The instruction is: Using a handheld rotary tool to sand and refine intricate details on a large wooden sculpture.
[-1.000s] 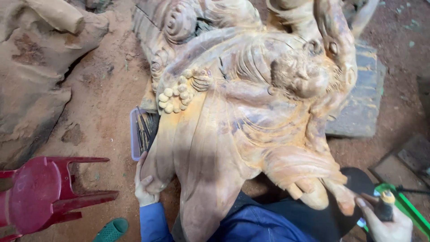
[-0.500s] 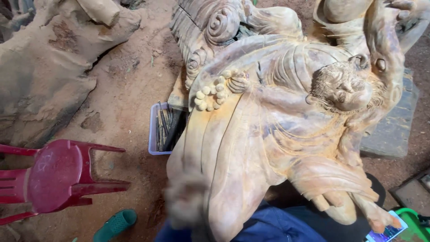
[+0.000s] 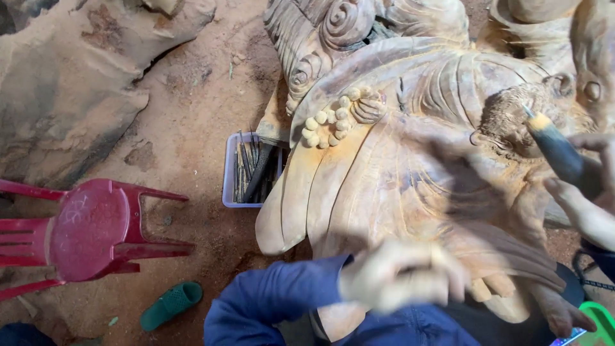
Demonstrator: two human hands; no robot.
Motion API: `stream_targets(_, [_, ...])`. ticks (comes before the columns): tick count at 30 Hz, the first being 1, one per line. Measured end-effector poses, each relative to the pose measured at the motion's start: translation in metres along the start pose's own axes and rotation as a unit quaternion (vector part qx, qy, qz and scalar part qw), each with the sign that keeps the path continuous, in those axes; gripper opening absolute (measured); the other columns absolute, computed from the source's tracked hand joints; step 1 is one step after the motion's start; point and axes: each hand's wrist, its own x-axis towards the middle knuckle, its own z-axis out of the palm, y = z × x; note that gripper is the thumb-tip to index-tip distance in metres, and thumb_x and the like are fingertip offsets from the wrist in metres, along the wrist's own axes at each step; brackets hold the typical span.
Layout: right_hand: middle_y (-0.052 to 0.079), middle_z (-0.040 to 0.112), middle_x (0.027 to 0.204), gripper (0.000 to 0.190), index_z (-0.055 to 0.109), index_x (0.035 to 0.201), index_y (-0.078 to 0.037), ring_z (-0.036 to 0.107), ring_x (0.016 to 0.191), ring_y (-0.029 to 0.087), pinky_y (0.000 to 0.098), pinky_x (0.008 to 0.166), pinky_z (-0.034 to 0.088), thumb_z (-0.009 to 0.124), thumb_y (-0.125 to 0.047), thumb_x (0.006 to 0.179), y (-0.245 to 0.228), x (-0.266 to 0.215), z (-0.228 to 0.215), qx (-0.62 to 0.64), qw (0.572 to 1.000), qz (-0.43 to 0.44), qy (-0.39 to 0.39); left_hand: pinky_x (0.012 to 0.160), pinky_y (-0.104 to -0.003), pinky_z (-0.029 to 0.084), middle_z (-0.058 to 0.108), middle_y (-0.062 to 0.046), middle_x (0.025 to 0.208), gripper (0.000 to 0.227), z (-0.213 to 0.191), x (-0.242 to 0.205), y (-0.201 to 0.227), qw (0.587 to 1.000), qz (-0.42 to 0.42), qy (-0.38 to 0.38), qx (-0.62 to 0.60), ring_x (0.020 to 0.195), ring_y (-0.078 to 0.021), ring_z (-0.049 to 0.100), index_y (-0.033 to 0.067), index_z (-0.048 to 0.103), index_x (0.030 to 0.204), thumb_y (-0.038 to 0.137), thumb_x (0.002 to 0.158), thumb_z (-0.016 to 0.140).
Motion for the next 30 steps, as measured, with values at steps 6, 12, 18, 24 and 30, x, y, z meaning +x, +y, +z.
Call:
stream_targets(6, [0.024,0.055,0.14,0.069,0.036,0.146,0.005,0.064,0.119,0.036,0.0413,0.1,0.05,0.066,-0.007,0.085,-0.114,0.08,0.078,-0.067,0.982,-0.105,-0.142,0.065,-0.028,0.039,0.052,-0.006,0.106,0.025,-0.075,0.067,-0.056,0.932,-0.042,0.348,-0.095,0.082,-0.0147,0.048,0.0104,0.053,0.119,0.03,0.104,0.052])
stream_targets(12, [0.013,0.07,0.123,0.058,0.063,0.137,-0.022,0.065,0.117,0.039,0.0533,0.096,0.052,0.078,-0.023,0.081,-0.105,0.103,0.163,-0.038,0.99,-0.048,-0.125,0.08,-0.036,0.057,0.072,-0.01,0.095,0.022,-0.124,0.089,-0.076,0.803,0.078,0.546,-0.226,0.089,-0.021,0.07,0.0077,0.071,0.111,0.026,0.099,0.069])
stream_targets(18, [0.018,0.065,0.128,0.065,0.058,0.144,-0.024,0.059,0.125,0.042,0.0538,0.105,0.046,0.073,-0.016,0.081,-0.094,0.117,0.187,-0.008,0.984,0.0,-0.178,0.097,-0.039,0.05,0.071,-0.012,0.11,0.028,-0.148,0.085,-0.091,0.762,0.072,0.593,-0.249,0.103,-0.0236,0.064,0.0039,0.07,0.122,0.019,0.098,0.07])
stream_targets(24, [0.015,0.063,0.137,0.063,0.059,0.143,-0.028,0.057,0.128,0.04,0.0511,0.107,0.046,0.071,-0.018,0.082,-0.098,0.12,0.205,-0.011,0.981,0.092,-0.173,0.091,-0.04,0.056,0.074,-0.014,0.104,0.021,-0.163,0.074,-0.105,0.752,0.06,0.59,-0.289,0.098,-0.0253,0.07,0.0082,0.074,0.113,0.024,0.099,0.07])
stream_targets(30, [0.011,0.062,0.14,0.063,0.062,0.14,-0.033,0.055,0.131,0.035,0.045,0.105,0.048,0.074,-0.019,0.079,-0.094,0.12,0.219,0.006,0.977,0.152,-0.147,0.087,-0.037,0.059,0.075,-0.013,0.1,0.023,-0.155,0.077,-0.085,0.74,0.067,0.585,-0.325,0.092,-0.0236,0.071,0.0074,0.074,0.111,0.027,0.101,0.068])
